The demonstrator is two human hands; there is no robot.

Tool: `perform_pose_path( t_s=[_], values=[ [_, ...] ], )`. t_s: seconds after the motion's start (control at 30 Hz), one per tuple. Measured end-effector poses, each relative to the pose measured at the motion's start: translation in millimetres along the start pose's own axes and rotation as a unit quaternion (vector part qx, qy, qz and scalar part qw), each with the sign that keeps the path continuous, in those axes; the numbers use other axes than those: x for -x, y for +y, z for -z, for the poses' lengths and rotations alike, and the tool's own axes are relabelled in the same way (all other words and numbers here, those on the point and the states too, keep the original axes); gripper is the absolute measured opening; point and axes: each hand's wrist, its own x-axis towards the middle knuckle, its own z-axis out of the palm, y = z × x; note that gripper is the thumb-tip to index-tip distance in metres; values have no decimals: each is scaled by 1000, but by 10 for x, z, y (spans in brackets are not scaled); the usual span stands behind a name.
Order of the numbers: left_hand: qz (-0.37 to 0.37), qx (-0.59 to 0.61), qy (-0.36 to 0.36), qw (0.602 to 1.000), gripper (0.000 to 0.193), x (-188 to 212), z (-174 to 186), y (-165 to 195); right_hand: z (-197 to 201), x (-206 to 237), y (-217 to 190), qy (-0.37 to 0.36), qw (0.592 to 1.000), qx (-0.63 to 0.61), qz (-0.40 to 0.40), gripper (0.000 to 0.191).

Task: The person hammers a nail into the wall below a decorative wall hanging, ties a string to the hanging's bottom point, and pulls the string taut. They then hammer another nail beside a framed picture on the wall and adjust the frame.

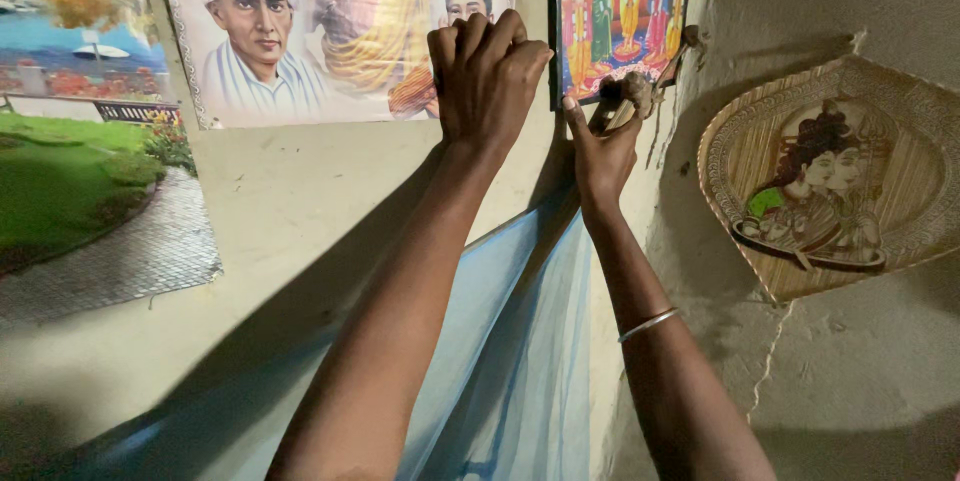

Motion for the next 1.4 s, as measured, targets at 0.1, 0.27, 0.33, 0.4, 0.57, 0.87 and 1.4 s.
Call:
perform_pose_path(
  t_s=[0.1,0.27,0.33,0.4,0.57,0.87,1.4],
  values=[
    [-4,23,18,1000,8,-22,66,31,1,8,15,2,999,-2,-40,87],
    [-10,112,30,993,10,1,292,21,-12,10,27,9,999,11,-51,89],
    [7,177,22,984,10,75,425,32,-4,4,32,12,999,1,-32,88],
    [41,202,51,977,10,201,550,146,-10,13,36,18,1000,-9,-15,87],
    [25,156,-31,987,11,516,917,268,-11,15,46,22,998,28,-54,87],
    [-21,78,-69,994,16,591,872,61,72,-41,12,-3,981,-137,-138,52],
    [-35,67,-89,993,14,535,873,113,1659,832,-990,-103,907,-218,-345,25]
  ],
)
